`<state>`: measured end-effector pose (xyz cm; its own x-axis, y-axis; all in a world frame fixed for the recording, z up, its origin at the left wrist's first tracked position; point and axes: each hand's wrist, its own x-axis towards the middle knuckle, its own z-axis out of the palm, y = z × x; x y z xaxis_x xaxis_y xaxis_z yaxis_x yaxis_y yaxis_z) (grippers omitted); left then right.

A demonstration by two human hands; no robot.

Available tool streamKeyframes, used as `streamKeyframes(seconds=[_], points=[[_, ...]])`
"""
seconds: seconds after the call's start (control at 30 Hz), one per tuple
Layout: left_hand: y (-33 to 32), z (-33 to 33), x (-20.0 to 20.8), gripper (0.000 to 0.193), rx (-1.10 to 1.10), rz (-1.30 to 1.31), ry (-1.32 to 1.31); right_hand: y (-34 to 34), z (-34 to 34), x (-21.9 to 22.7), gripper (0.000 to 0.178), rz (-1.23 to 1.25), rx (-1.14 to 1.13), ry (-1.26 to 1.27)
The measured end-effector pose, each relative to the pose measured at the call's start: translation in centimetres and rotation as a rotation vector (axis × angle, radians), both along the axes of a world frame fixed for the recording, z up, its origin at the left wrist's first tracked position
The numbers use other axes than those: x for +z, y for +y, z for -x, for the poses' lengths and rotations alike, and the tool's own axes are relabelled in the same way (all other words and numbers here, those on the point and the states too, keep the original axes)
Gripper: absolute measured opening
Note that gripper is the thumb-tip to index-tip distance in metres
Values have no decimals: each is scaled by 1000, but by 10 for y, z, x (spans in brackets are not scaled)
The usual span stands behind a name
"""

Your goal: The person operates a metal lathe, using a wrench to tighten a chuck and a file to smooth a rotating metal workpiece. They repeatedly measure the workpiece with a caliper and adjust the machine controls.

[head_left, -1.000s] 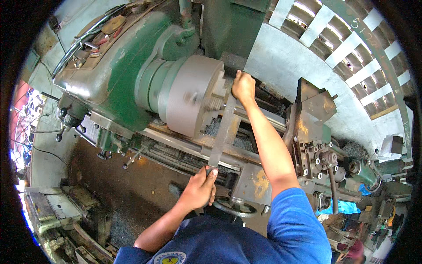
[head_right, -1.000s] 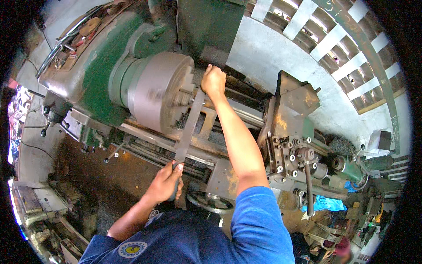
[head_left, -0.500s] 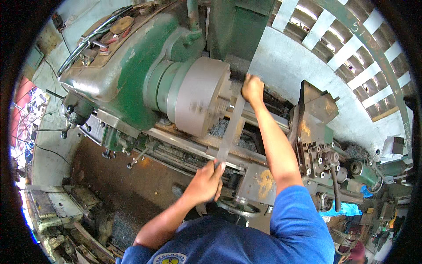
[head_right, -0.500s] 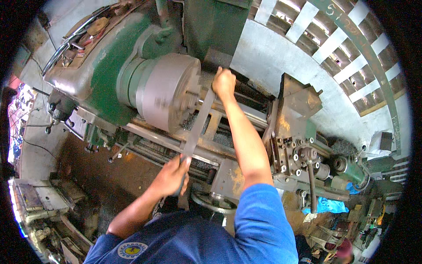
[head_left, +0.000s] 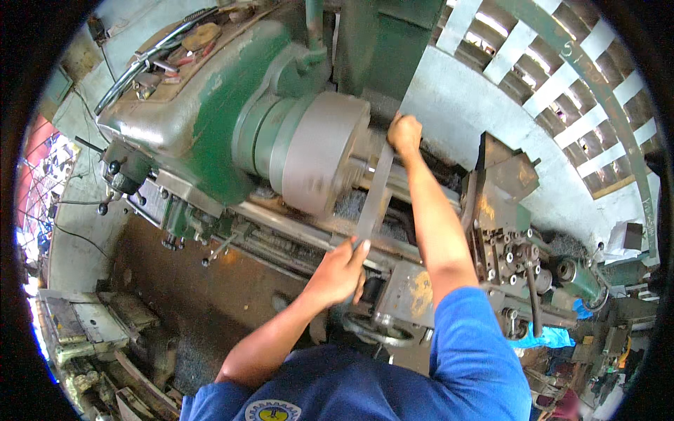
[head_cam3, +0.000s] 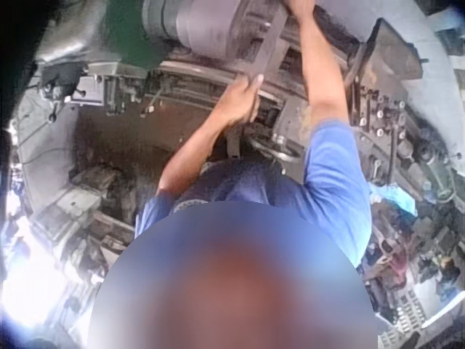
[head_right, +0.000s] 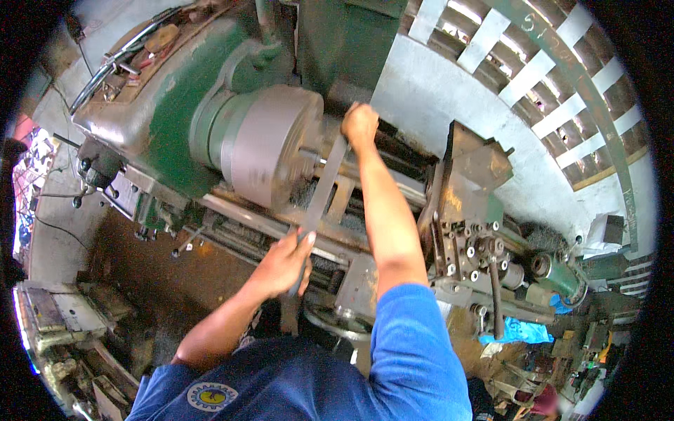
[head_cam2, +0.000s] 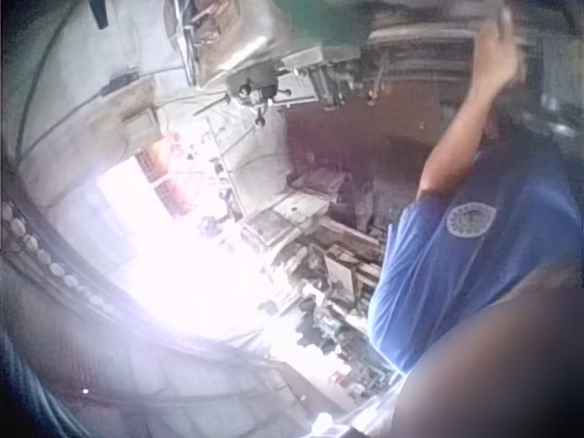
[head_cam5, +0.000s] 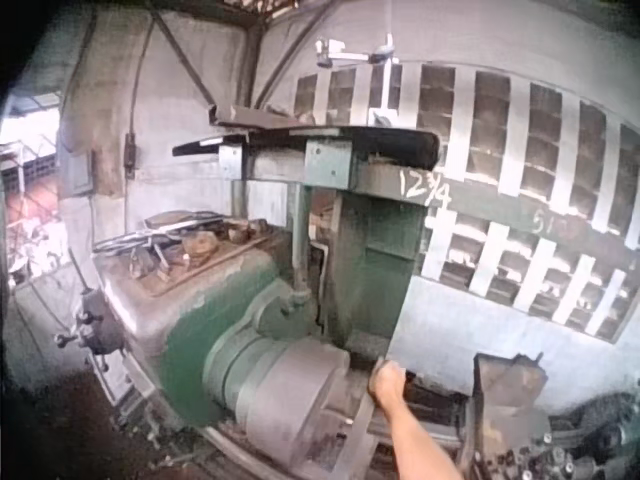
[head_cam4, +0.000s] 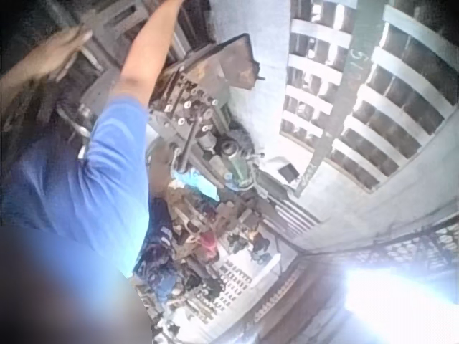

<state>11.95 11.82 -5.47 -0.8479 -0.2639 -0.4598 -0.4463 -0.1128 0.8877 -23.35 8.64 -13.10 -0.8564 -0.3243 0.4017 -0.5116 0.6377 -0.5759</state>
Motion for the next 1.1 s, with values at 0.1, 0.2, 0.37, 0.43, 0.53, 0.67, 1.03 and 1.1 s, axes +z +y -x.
streamKeyframes(seconds=[0.1, 0.2, 0.37, 0.43, 0.53, 0.67, 1.03, 1.1], points=[[-1, -8, -7, 45, 15, -56, -127, -3, -8, 8, 38, -11, 12, -185], [-7, -15, -21, 48, -42, 82, 48, -4, -12, 14, 43, -57, 47, 31], [-13, -12, -21, 52, -56, -122, -170, -2, -5, 10, 48, -16, -25, -187], [-14, -4, -12, 46, -63, -2, -81, -3, 0, 8, 42, -24, 0, 4], [-10, 4, 1, 45, 23, 13, 35, -2, 5, 4, 48, 24, -105, -64], [-2, 2, 3, 46, -56, 14, -133, 3, 4, 2, 40, 103, 20, 46], [4, 3, -5, 38, -47, 23, 55, 11, 8, 7, 45, 21, -22, -43], [6, 5, -2, 36, -9, -6, 91, 12, 5, 6, 46, 38, -79, -21]])
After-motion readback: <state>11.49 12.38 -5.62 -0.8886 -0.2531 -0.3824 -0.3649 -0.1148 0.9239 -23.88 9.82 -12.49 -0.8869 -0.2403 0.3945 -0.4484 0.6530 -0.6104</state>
